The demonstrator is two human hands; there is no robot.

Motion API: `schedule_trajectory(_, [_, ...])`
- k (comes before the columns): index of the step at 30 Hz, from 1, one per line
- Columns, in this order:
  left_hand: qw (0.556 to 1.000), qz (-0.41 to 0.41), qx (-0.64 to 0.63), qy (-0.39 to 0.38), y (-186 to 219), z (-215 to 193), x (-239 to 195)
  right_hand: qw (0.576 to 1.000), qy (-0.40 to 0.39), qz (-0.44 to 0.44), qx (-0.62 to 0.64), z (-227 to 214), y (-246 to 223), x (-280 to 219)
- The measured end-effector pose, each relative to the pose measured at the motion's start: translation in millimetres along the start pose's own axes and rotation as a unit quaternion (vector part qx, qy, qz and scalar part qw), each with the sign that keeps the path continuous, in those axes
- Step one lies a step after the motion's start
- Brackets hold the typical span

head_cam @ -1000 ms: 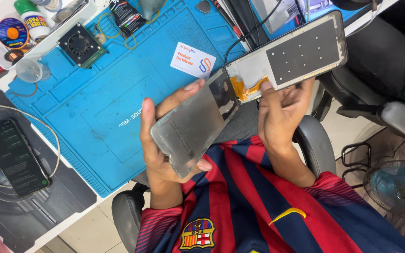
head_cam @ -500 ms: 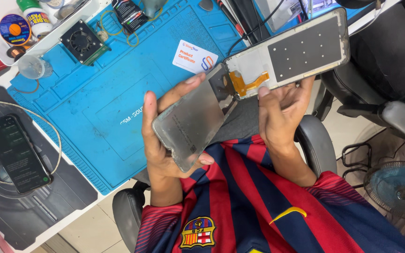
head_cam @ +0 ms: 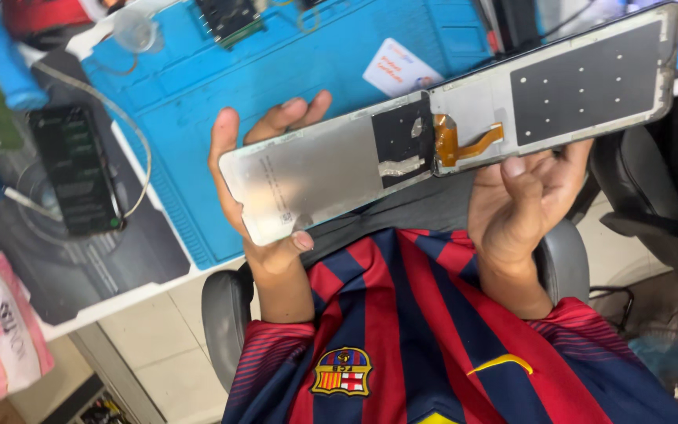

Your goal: The person uses a plastic card to pry open the seam of a smartphone, then opens the device to reveal internal components. They wipe the interior surfaces with a white cloth and continue to manipulate the phone's frame and screen assembly.

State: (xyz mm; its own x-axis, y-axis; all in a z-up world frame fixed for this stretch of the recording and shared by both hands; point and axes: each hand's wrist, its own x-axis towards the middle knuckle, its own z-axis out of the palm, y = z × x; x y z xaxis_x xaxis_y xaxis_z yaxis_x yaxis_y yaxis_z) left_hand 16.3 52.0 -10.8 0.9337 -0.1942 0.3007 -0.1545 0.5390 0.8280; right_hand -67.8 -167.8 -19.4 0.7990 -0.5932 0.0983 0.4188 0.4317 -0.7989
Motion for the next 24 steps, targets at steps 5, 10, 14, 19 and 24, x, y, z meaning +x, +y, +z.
schedule_trajectory(5, [0.999,0.035,0.018,0.005,3.4,-30.4,-9.3,0.997,-0.046,0.061,0.008,10.6,14.5,6.4])
schedule_trajectory(10, [0.995,0.050,0.085,-0.006,15.1,-55.8,-23.5,0.981,-0.125,0.149,0.005,28.8,33.6,27.6])
schedule_trajectory(14, [0.993,0.033,0.116,-0.013,21.1,-71.5,-37.5,0.967,-0.130,0.218,-0.010,35.9,46.6,32.0])
schedule_trajectory(19, [0.989,-0.008,0.144,0.001,25.4,-83.1,-53.3,0.963,-0.100,0.249,-0.009,38.8,63.5,15.7])
schedule_trajectory(24, [0.983,-0.051,0.175,-0.035,29.8,-99.5,-52.9,0.964,-0.069,0.255,0.029,36.7,65.6,-8.3])
